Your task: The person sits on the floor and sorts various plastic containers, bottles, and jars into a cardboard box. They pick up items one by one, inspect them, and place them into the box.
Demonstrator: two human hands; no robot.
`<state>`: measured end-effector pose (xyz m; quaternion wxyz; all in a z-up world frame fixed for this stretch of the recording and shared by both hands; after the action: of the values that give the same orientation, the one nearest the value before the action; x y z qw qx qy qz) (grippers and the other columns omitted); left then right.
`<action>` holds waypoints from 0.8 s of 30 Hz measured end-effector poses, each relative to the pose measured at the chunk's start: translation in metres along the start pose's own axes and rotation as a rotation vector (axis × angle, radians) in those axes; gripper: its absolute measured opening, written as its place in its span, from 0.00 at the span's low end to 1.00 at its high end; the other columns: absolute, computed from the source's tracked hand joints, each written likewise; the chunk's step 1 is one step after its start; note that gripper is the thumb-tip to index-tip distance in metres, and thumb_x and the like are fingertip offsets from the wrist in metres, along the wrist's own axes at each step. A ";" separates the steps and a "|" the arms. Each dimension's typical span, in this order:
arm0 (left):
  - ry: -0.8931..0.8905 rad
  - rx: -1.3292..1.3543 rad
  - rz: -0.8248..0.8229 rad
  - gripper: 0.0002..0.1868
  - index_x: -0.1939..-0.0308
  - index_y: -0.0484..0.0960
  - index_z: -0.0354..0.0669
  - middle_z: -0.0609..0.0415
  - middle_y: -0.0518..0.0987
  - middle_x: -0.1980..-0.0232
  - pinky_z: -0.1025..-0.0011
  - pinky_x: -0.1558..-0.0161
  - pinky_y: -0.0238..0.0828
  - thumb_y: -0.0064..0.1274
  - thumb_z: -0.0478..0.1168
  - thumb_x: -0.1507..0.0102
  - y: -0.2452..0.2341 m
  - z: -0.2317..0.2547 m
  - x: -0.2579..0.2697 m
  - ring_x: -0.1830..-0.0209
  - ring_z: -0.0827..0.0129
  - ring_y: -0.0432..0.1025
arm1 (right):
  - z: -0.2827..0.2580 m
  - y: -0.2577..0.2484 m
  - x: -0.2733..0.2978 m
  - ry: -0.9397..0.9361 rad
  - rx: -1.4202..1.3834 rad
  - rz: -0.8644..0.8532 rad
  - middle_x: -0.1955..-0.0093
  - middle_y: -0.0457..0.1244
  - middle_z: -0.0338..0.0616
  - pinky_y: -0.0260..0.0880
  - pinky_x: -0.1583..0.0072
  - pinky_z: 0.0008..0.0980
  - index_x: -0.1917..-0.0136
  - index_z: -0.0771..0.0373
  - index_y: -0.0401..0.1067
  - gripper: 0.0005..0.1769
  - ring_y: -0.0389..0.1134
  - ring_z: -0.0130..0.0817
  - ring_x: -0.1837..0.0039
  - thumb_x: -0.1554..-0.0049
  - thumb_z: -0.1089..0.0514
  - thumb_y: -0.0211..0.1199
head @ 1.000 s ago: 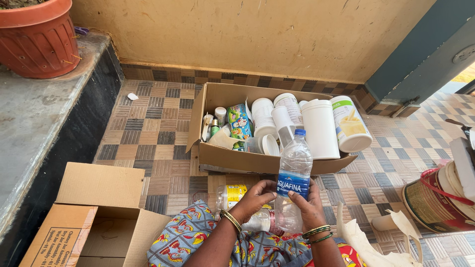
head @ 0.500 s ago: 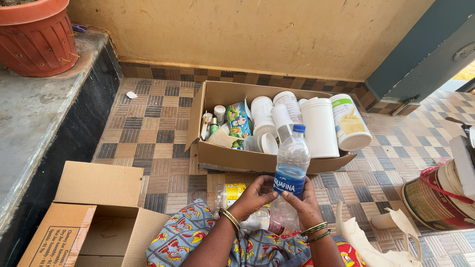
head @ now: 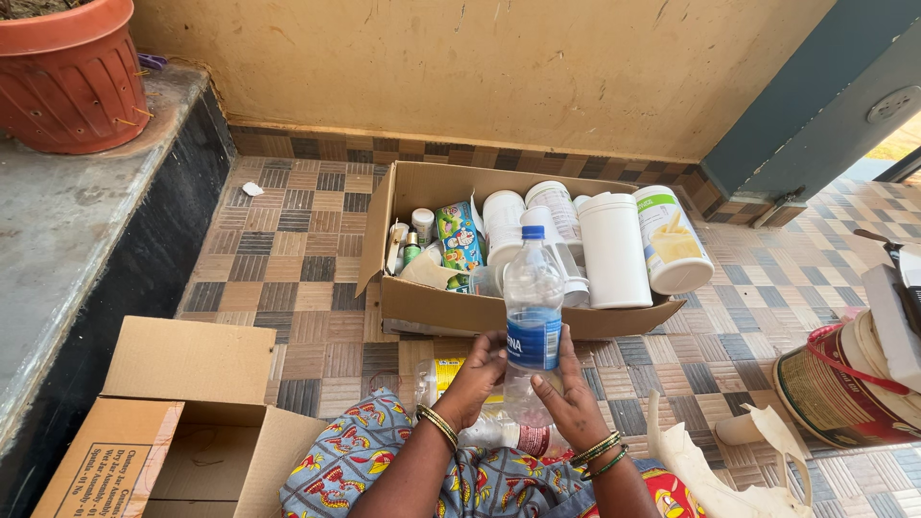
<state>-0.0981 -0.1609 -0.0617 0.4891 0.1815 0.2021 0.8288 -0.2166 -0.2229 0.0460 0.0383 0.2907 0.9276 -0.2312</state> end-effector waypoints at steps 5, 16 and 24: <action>-0.015 0.097 0.003 0.27 0.29 0.64 0.51 0.56 0.69 0.41 0.64 0.39 0.61 0.46 0.53 0.31 0.007 0.003 0.007 0.40 0.68 0.61 | -0.009 0.002 -0.003 -0.094 0.180 0.070 0.16 0.44 0.56 0.44 0.23 0.39 0.17 0.65 0.38 0.50 0.43 0.43 0.16 0.42 0.53 0.64; 0.067 0.266 -0.044 0.36 0.30 0.63 0.48 0.54 0.73 0.34 0.64 0.31 0.61 0.59 0.50 0.38 0.018 0.045 0.022 0.32 0.66 0.66 | 0.005 0.010 0.000 0.097 -0.427 -0.001 0.20 0.51 0.55 0.57 0.27 0.41 0.20 0.65 0.46 0.40 0.54 0.42 0.21 0.41 0.60 0.59; 0.038 0.402 -0.001 0.35 0.32 0.64 0.46 0.50 0.74 0.37 0.60 0.34 0.65 0.57 0.55 0.37 0.010 0.035 0.015 0.35 0.63 0.68 | 0.005 0.026 0.003 0.192 -0.500 -0.137 0.19 0.47 0.53 0.57 0.27 0.41 0.19 0.62 0.40 0.50 0.52 0.41 0.21 0.45 0.56 0.65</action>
<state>-0.0948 -0.1471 -0.0249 0.4396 0.2597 0.3725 0.7749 -0.2050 -0.2051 0.0304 0.0048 0.2295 0.9728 0.0316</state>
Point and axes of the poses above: each hand's wrist, its own x-axis away from the middle knuckle, its own y-axis out of the palm, z = x × y, the point moved 10 cm from there along -x, towards the middle knuckle
